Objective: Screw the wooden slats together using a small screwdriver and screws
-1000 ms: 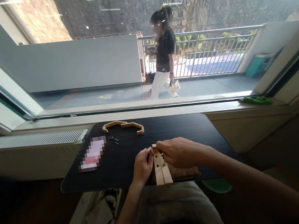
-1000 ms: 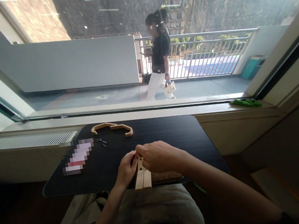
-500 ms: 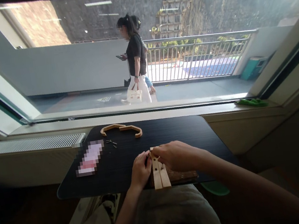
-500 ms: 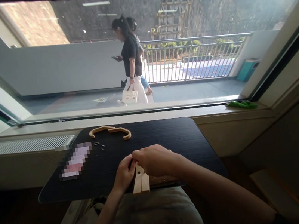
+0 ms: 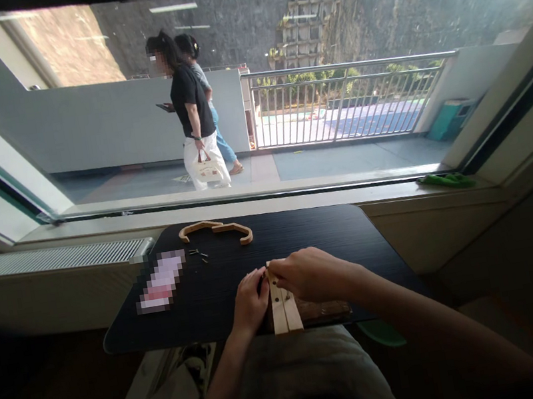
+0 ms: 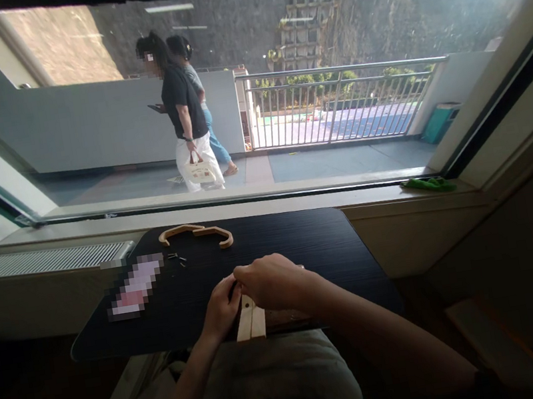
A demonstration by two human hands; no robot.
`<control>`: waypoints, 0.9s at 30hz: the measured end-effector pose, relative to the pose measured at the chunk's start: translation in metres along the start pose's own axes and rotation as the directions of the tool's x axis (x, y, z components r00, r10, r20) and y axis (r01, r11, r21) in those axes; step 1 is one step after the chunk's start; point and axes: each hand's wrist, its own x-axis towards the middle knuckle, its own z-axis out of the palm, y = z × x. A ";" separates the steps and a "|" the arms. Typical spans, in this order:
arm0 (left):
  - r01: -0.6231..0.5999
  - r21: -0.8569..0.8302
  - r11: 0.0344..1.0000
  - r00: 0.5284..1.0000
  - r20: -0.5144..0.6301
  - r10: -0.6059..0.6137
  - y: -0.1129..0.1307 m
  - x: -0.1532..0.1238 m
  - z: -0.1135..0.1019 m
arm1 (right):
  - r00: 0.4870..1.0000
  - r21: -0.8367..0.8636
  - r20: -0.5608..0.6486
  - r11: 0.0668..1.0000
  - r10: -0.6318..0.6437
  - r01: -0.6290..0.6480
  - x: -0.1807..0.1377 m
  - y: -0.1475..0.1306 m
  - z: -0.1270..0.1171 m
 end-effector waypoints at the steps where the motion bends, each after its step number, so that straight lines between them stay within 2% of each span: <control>1: 0.001 -0.002 1.000 1.000 0.002 -0.001 0.000 0.000 0.000 | 1.000 -0.006 0.003 1.000 0.007 -0.007 0.001 0.000 0.000; 10: -0.009 0.002 1.000 1.000 -0.028 0.009 -0.002 -0.001 0.001 | 0.997 -0.014 0.028 0.997 0.072 -0.071 0.005 -0.001 -0.004; 17: 0.001 -0.004 1.000 1.000 -0.011 -0.001 -0.001 0.000 0.000 | 0.991 -0.025 0.072 0.993 0.117 -0.115 0.005 -0.010 -0.012; 27: 0.020 -0.005 1.000 1.000 -0.007 -0.020 0.000 -0.001 -0.001 | 0.990 0.031 0.054 0.991 0.130 -0.132 0.003 -0.004 -0.008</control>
